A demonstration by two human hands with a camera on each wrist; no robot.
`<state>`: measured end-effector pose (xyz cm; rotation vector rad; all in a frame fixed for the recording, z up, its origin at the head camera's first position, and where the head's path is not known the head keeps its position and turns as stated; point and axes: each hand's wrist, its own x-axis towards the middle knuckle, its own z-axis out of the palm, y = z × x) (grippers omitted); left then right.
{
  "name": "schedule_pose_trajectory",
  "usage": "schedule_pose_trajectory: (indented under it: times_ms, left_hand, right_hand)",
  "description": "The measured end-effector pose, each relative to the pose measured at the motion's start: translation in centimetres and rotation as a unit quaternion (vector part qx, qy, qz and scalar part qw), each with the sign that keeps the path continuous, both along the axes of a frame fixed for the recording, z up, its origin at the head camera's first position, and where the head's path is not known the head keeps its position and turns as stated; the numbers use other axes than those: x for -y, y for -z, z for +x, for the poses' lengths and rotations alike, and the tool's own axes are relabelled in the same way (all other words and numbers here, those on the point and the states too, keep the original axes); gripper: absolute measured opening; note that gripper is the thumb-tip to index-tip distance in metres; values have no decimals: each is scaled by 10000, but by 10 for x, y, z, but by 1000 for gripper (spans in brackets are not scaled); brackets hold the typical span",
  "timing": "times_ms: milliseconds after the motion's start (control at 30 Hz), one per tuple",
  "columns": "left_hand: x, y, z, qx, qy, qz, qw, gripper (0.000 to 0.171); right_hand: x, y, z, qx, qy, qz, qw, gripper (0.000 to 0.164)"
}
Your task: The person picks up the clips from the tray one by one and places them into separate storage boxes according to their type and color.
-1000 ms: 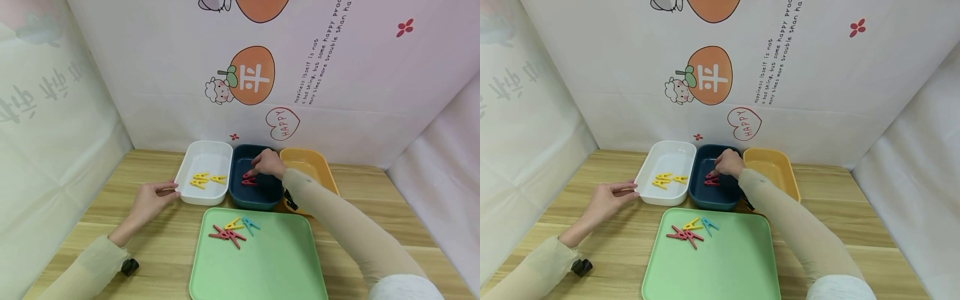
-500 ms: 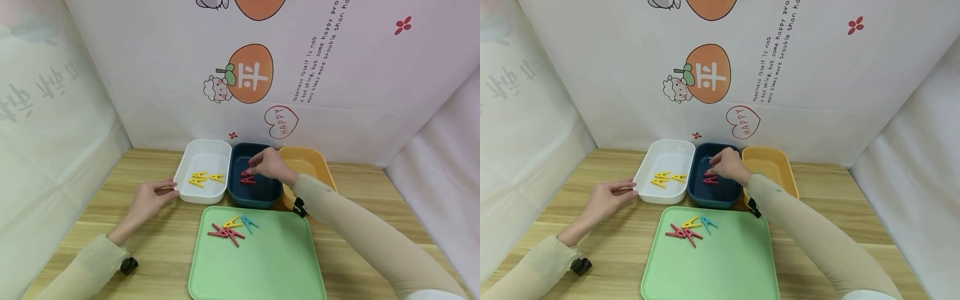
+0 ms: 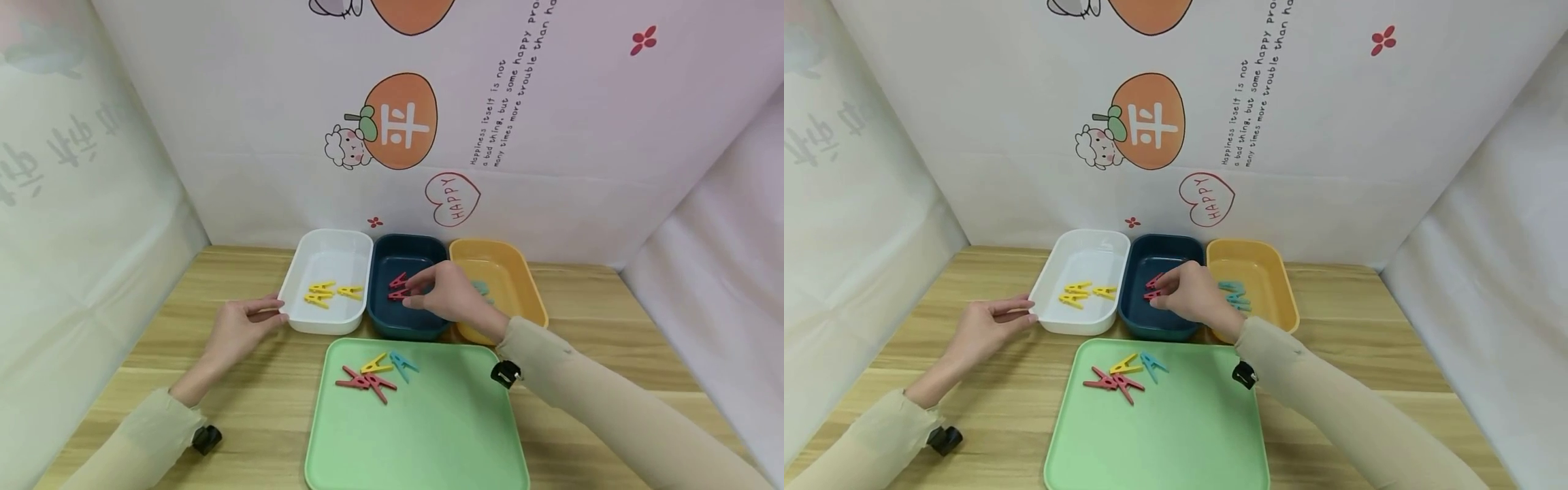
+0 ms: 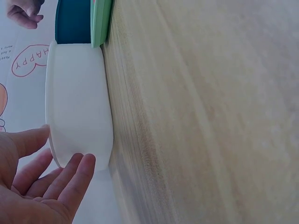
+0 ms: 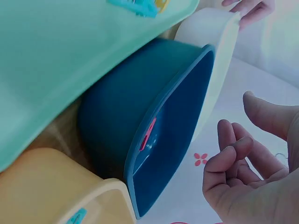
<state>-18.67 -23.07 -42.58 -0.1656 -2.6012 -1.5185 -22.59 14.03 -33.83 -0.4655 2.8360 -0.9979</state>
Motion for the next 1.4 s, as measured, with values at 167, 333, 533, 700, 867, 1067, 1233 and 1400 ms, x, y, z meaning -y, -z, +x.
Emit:
schedule_pose_trajectory:
  times_ms: [167,333,533,700,867,1067,1233,1400]
  left_hand:
    - [1,0,0,1,-19,16,10000,36]
    - [1,0,0,27,-20,8,10000,36]
    - [1,1,-1,45,-34,-11,10000,36]
    - [1,1,0,40,-11,-22,10000,36]
    - [1,0,-1,38,-13,-12,10000,35]
    - [0,0,0,78,-39,20,10000,35]
    - [1,0,0,43,-50,-17,10000,35]
    - [2,1,-1,19,-33,6,10000,35]
  right_hand:
    - [-5,2,15,-18,-38,-199,9998,24]
    - [-11,6,30,-84,-99,-225,9997,22]
    - [-18,10,44,-277,-134,-294,9991,19]
    - [-23,14,55,-305,-243,-399,9984,18]
    - [-28,20,62,-201,-231,-483,9984,18]
    - [-34,31,70,-58,-283,-622,9976,17]
    - [-36,41,73,10,-448,-625,9970,18]
    - [-35,50,76,245,-507,-618,9965,20]
